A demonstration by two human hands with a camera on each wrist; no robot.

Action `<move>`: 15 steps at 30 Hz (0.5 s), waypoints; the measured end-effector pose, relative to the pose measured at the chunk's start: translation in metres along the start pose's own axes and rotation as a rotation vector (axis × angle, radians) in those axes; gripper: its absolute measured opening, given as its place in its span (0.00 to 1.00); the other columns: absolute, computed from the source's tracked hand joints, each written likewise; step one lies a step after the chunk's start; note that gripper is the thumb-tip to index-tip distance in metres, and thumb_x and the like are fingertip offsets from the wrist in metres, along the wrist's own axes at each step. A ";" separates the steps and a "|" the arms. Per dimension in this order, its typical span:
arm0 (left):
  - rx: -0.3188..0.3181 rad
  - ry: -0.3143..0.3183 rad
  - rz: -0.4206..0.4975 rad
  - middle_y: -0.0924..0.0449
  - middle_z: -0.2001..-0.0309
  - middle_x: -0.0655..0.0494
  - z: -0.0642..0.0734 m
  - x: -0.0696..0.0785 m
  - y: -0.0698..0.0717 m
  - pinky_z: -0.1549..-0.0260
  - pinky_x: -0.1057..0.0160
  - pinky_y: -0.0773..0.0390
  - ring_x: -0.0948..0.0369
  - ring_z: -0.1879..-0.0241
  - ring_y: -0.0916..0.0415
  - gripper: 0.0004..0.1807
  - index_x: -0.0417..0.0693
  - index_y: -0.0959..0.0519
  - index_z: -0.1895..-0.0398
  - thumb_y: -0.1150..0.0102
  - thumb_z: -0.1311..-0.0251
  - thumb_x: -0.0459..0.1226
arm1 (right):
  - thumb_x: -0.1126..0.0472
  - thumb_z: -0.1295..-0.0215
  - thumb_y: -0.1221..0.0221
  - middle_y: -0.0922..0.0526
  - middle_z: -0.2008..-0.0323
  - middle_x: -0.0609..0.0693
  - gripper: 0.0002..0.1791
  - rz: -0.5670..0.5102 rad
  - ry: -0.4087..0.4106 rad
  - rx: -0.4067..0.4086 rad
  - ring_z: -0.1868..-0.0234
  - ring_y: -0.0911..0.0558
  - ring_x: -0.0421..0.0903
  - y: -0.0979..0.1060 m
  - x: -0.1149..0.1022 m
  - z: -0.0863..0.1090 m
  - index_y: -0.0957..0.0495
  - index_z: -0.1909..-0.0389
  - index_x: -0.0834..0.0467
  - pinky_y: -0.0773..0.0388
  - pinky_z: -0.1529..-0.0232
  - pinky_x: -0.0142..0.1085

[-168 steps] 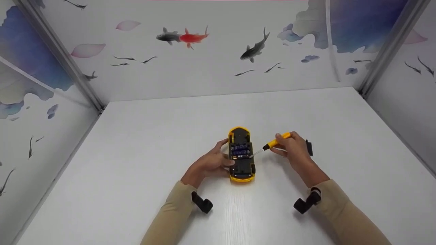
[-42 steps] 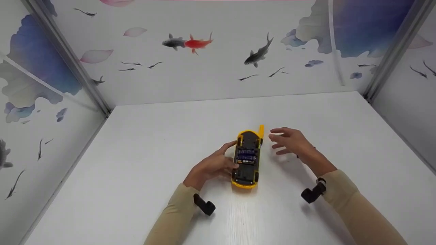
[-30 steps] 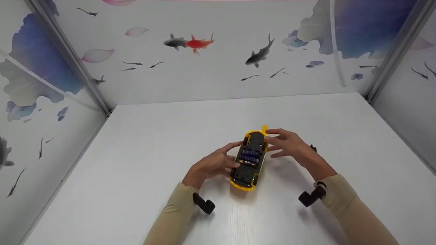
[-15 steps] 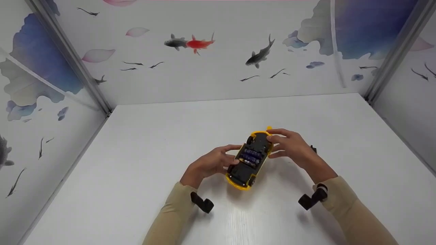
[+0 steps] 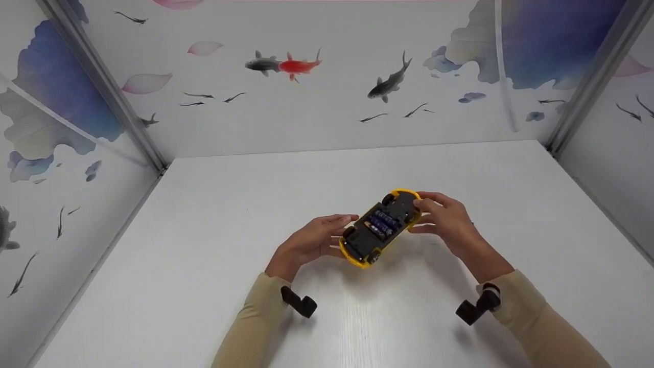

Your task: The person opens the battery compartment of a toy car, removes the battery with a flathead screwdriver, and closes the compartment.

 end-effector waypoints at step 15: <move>0.155 -0.043 0.202 0.35 0.29 0.43 -0.003 0.000 -0.003 0.45 0.46 0.18 0.48 0.42 0.22 0.32 0.47 0.38 0.25 0.44 0.28 0.44 | 0.51 0.25 0.47 0.28 0.44 0.51 0.32 -0.328 -0.077 0.107 0.53 0.15 0.39 -0.001 0.015 0.012 0.39 0.27 0.63 0.16 0.47 0.34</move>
Point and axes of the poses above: each hand's wrist, its own z-axis away from the middle knuckle, its own y-axis out of the back of the hand, x = y × z, the point moved 3 cm from there along -z, towards the middle knuckle
